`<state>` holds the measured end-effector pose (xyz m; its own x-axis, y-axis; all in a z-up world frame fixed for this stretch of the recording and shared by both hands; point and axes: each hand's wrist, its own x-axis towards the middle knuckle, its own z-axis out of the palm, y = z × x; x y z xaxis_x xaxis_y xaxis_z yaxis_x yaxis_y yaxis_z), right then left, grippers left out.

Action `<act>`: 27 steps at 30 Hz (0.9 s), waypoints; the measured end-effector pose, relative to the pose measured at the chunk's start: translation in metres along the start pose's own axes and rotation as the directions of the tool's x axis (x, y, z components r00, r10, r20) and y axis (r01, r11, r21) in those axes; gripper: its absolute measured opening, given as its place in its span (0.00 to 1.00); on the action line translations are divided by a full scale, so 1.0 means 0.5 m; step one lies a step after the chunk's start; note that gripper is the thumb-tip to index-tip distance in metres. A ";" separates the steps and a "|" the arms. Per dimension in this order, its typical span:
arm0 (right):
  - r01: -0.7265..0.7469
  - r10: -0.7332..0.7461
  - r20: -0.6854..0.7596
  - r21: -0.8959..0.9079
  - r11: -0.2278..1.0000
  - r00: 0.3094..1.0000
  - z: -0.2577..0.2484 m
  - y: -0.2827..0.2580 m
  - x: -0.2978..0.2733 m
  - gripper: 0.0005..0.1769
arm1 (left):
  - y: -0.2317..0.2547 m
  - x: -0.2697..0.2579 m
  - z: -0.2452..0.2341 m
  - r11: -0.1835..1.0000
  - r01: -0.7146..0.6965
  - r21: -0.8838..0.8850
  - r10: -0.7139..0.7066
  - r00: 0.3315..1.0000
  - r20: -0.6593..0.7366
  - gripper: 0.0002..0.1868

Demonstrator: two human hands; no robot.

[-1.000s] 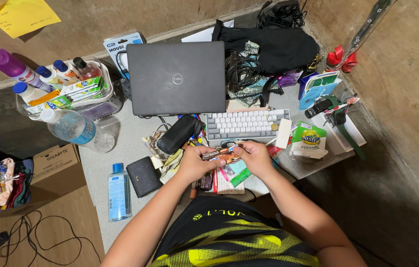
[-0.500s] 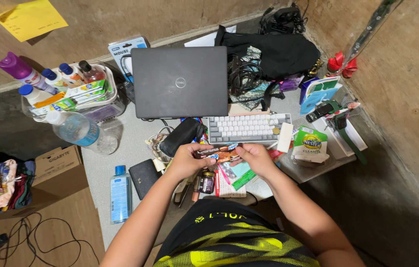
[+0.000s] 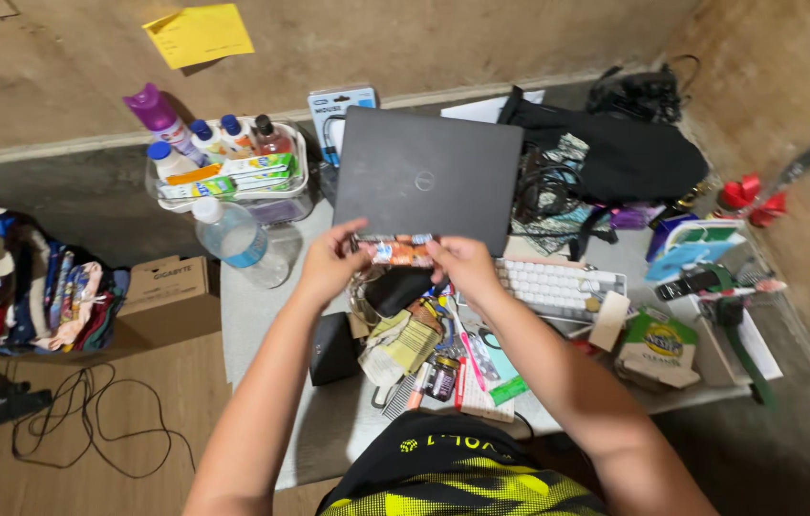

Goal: The person sorts and organizes various items on a desk, including health and hygiene products, medicine packets, a laptop, and electronics, by picking them up, repositioning them, and grouping them in a storage bin.

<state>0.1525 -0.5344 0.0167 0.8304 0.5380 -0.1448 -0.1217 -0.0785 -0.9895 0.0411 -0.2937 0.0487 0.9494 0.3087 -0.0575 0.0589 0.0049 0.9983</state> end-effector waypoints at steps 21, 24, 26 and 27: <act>0.223 -0.420 -0.100 -0.726 0.651 0.902 0.472 0.033 0.461 0.11 | 0.196 0.130 -0.360 0.233 0.220 0.947 0.098 0.964 -0.248 0.25; 0.273 -0.521 -0.079 -0.779 0.564 0.850 0.473 0.006 0.452 0.10 | 0.193 0.124 -0.324 0.166 0.186 0.969 0.146 0.967 -0.210 0.23; 0.245 -0.520 -0.064 -0.829 0.503 0.852 0.469 0.007 0.452 0.10 | 0.190 0.117 -0.277 0.110 0.129 0.985 0.175 0.973 -0.147 0.28; 0.257 -0.537 -0.034 -0.852 0.457 0.843 0.473 0.008 0.456 0.10 | 0.189 0.112 -0.261 0.105 0.104 0.989 0.223 0.967 -0.126 0.27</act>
<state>0.2129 -0.2135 -0.0203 0.7838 0.4669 0.4096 0.6207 -0.6126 -0.4894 0.0596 -0.1518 0.1413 0.8922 0.4190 0.1687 0.4103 -0.9080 0.0851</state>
